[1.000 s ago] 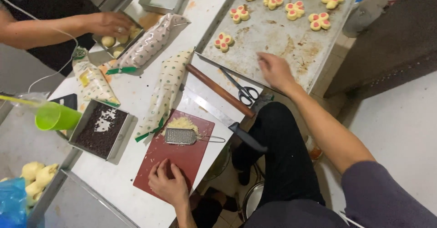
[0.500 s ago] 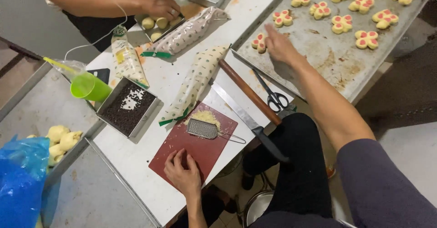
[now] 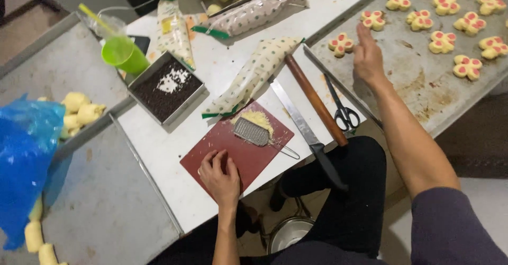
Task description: Shaping pre-rolled dough cylinders into heart-shaped cookies by cutting and folding them on a cutting board.
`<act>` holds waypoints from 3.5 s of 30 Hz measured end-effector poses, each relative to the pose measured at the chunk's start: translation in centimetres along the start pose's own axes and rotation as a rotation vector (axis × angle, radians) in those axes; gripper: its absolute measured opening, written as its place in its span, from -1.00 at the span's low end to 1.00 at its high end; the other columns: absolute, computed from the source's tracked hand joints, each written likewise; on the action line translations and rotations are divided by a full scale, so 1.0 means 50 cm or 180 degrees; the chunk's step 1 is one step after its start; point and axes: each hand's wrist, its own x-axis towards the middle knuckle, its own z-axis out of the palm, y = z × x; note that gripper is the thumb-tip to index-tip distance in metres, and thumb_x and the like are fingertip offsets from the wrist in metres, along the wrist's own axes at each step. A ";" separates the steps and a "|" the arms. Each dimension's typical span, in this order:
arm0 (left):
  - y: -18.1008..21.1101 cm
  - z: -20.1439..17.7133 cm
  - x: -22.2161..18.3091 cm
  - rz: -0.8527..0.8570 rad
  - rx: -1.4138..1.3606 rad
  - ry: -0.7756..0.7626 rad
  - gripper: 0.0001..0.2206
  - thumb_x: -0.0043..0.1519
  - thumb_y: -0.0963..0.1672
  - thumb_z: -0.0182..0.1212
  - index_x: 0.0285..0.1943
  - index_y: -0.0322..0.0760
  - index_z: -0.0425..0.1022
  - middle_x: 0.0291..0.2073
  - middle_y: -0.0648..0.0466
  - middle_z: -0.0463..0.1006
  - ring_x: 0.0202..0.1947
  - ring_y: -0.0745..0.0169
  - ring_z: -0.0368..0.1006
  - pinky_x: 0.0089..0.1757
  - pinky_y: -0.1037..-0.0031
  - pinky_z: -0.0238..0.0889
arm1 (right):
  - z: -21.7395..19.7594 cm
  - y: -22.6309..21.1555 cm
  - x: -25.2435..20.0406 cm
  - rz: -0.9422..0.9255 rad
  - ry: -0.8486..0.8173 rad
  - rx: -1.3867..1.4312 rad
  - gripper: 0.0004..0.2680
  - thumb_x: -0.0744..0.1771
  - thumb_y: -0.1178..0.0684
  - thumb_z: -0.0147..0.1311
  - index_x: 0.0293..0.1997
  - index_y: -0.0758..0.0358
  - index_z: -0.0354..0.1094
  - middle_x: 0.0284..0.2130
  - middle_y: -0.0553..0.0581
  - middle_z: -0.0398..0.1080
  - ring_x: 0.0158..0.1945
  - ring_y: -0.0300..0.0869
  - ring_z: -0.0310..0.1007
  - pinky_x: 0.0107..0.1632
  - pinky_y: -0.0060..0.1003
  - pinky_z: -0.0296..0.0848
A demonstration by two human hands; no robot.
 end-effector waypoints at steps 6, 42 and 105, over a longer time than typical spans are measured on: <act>0.000 -0.024 -0.002 -0.0471 -0.1090 0.0281 -0.77 0.23 -0.20 0.01 0.05 -0.31 0.39 -0.06 -0.08 0.31 0.02 0.01 0.29 0.04 0.31 0.17 | 0.057 -0.099 -0.086 -0.0860 0.0672 0.1130 -0.82 0.41 0.29 -0.04 0.15 0.42 0.25 -0.08 0.27 0.32 -0.10 -0.10 0.37 -0.15 -0.27 0.53; -0.341 -0.506 0.091 -0.1753 -0.1553 -0.0195 -0.72 0.26 -0.14 0.20 0.11 -0.14 0.26 -0.18 -0.01 0.51 -0.18 0.38 0.45 -0.13 0.62 0.26 | 0.014 -0.310 -0.397 0.0218 -0.1104 -0.0046 -0.83 0.34 0.18 -0.01 0.01 0.29 0.40 -0.21 0.09 0.46 -0.24 -0.22 0.41 -0.18 -0.37 0.34; -0.076 -0.013 -0.030 0.0491 0.0630 0.0032 -0.77 0.21 0.02 0.23 -0.14 -0.12 0.53 -0.19 0.03 0.37 -0.23 -0.04 0.33 -0.21 0.25 0.18 | 0.038 -0.295 -0.599 0.0176 -0.1350 0.1564 -0.75 0.31 0.09 -0.03 0.07 0.32 0.33 -0.31 0.25 0.53 -0.23 0.07 0.54 -0.18 -0.09 0.47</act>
